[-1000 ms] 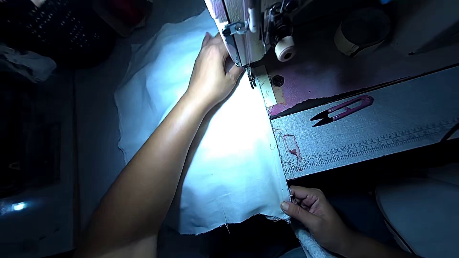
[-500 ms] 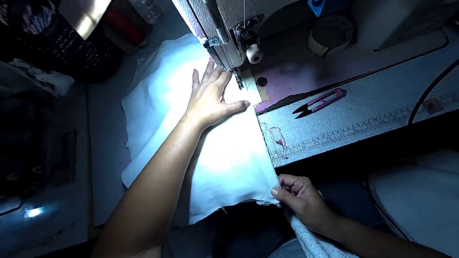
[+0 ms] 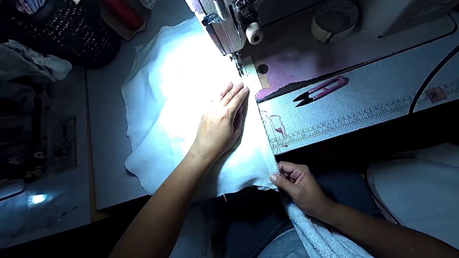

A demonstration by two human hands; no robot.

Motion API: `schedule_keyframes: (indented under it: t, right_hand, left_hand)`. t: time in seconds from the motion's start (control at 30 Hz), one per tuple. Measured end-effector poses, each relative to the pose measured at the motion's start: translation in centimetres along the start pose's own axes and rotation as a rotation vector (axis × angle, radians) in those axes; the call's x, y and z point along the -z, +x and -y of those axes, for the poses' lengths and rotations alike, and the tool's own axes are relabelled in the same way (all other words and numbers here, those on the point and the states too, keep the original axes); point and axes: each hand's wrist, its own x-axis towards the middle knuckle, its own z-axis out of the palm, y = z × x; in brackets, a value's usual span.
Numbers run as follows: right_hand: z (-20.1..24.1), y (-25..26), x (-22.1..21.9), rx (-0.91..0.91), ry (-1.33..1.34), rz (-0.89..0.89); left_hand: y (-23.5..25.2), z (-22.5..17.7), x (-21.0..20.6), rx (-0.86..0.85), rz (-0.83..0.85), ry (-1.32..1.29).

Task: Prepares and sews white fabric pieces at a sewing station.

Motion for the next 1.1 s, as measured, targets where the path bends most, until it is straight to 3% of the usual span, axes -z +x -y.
schedule_keyframes:
  t: [0.33, 0.73, 0.97, 1.03, 1.1]
  right_hand:
    - [0.2, 0.0, -0.1, 0.016, -0.005, -0.007]
    - [0.8, -0.6, -0.5, -0.013, -0.061, -0.054]
    - [1.6, -0.8, -1.0, -0.011, -0.084, -0.094]
    - [2.4, -0.8, -0.7, 0.043, -0.061, -0.072]
    - [3.4, -0.6, 0.3, 0.175, -0.054, -0.037]
  left_hand:
    - [-1.3, -0.7, 0.4, -0.115, -0.038, -0.143]
    - [-10.8, -7.7, -0.6, -0.158, -0.058, -0.241]
    - [-11.8, -8.1, -4.1, -0.217, -0.361, -0.002]
    - [-11.4, -8.4, -3.8, -0.137, -0.404, -0.154]
    - [-11.0, -8.8, -2.4, 0.031, -0.392, -0.524]
